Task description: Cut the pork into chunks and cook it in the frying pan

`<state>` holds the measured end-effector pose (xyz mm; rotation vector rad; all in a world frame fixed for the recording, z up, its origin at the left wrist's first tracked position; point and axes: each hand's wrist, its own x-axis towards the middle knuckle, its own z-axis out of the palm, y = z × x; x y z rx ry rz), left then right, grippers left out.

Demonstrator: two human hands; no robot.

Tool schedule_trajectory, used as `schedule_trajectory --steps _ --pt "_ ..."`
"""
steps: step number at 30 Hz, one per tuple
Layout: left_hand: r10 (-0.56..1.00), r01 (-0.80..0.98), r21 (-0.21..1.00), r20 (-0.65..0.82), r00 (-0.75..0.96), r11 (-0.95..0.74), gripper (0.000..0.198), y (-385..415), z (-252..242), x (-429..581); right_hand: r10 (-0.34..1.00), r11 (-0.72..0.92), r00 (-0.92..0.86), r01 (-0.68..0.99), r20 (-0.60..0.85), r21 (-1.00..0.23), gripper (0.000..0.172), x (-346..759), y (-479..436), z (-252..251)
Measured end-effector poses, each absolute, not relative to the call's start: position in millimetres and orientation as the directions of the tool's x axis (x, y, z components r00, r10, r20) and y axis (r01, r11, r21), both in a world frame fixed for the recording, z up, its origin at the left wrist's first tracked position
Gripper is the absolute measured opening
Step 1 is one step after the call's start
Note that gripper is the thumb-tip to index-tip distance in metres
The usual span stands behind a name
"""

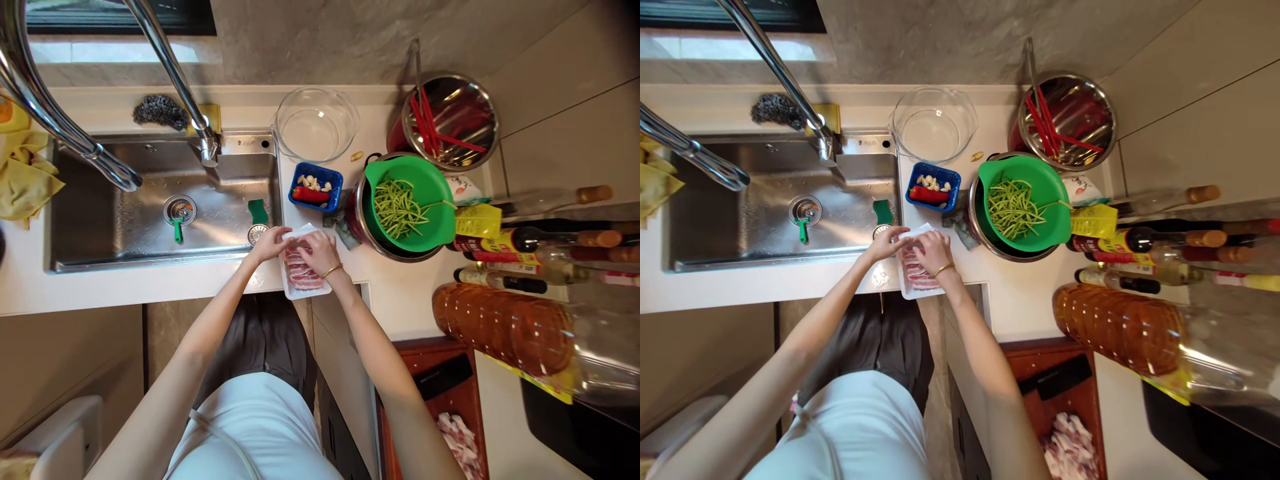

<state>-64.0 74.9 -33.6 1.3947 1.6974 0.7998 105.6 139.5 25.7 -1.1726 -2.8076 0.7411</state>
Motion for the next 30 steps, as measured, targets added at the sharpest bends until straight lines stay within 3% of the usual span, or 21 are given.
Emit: schedule_trajectory --steps 3,6,10,12,15,19,25,30 --pt "0.984 0.538 0.827 -0.178 -0.027 0.164 0.041 74 -37 -70 0.612 0.637 -0.750 0.655 -0.250 -0.407 0.028 110 130 21" --pt "0.983 0.615 0.776 -0.182 0.009 0.139 0.034 76 -37 -72 0.637 0.623 -0.727 0.682 -0.257 -0.383 0.040 114 123 12" --pt "0.988 0.676 0.730 -0.154 0.010 0.107 0.025 79 -34 -70 0.692 0.606 -0.706 0.682 -0.151 -0.410 0.041 120 117 5" --pt "0.991 0.667 0.738 -0.132 -0.013 0.107 0.024 78 -33 -67 0.787 0.538 -0.614 0.728 -0.056 -0.425 0.040 125 117 2" --pt "0.995 0.636 0.765 -0.089 -0.045 0.097 0.024 72 -29 -61 0.936 0.315 -0.352 0.832 0.004 -0.456 0.036 133 123 -4" --pt "0.997 0.571 0.818 -0.042 -0.057 0.067 0.027 65 -17 -55 0.949 0.105 -0.258 0.798 -0.179 -0.594 0.024 142 135 -14" --pt "0.977 0.373 0.903 -0.198 -0.077 0.213 0.057 63 -5 -53 0.968 -0.005 -0.188 0.648 -0.166 -0.762 0.033 145 132 -24" --pt "0.953 0.224 0.926 -0.300 -0.052 0.304 0.056 64 -15 -52 0.981 -0.029 -0.142 0.571 -0.134 -0.820 0.033 142 130 -25"
